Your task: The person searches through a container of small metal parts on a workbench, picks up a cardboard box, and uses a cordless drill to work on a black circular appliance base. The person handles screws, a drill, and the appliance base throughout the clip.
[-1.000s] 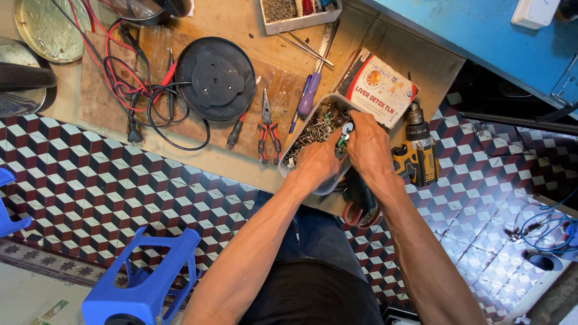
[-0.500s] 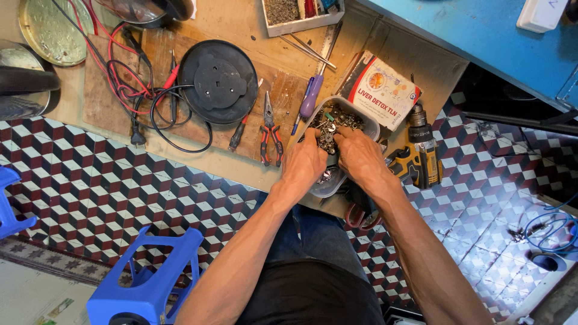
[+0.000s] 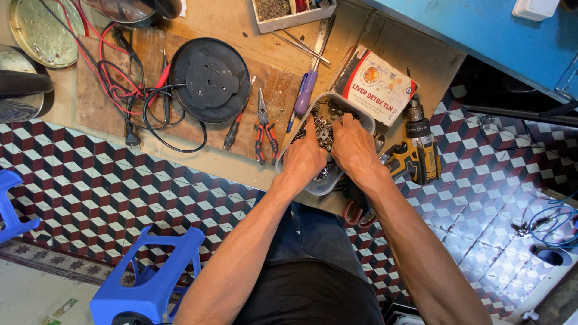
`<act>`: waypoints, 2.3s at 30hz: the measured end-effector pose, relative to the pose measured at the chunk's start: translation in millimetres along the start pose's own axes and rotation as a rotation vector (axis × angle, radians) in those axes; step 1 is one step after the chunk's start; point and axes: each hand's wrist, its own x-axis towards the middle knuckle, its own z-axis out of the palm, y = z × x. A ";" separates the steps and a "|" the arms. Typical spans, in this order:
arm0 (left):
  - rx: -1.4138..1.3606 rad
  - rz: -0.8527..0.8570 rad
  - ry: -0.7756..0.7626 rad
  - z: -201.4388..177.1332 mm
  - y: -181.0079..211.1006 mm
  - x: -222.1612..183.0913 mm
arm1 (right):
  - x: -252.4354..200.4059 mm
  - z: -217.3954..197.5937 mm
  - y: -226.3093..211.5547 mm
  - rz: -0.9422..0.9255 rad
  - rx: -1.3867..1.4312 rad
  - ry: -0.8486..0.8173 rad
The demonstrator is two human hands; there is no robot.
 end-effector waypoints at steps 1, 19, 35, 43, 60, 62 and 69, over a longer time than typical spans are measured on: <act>0.008 0.006 0.011 -1.0 0.1 -1.3 | -2.0 1.0 1.9 -0.002 0.001 -0.001; -0.058 -0.042 -0.100 18.6 3.4 -21.4 | 24.6 -17.5 -12.3 0.112 0.181 0.069; -0.202 -0.066 -0.102 15.3 -1.9 -34.4 | 30.2 0.9 -20.6 0.126 0.152 0.309; -0.224 -0.085 -0.120 15.8 -4.1 -34.3 | 38.8 7.2 -25.2 0.181 0.085 0.217; -0.260 -0.066 -0.117 11.1 -8.0 -34.8 | 28.0 -1.3 -34.4 0.277 0.194 0.268; -0.313 -0.042 -0.089 9.5 -7.7 -38.5 | 15.8 -10.5 -33.8 0.433 0.808 0.170; -0.634 0.029 0.058 4.8 -9.0 -48.7 | -17.5 -41.5 -35.0 0.546 1.853 0.027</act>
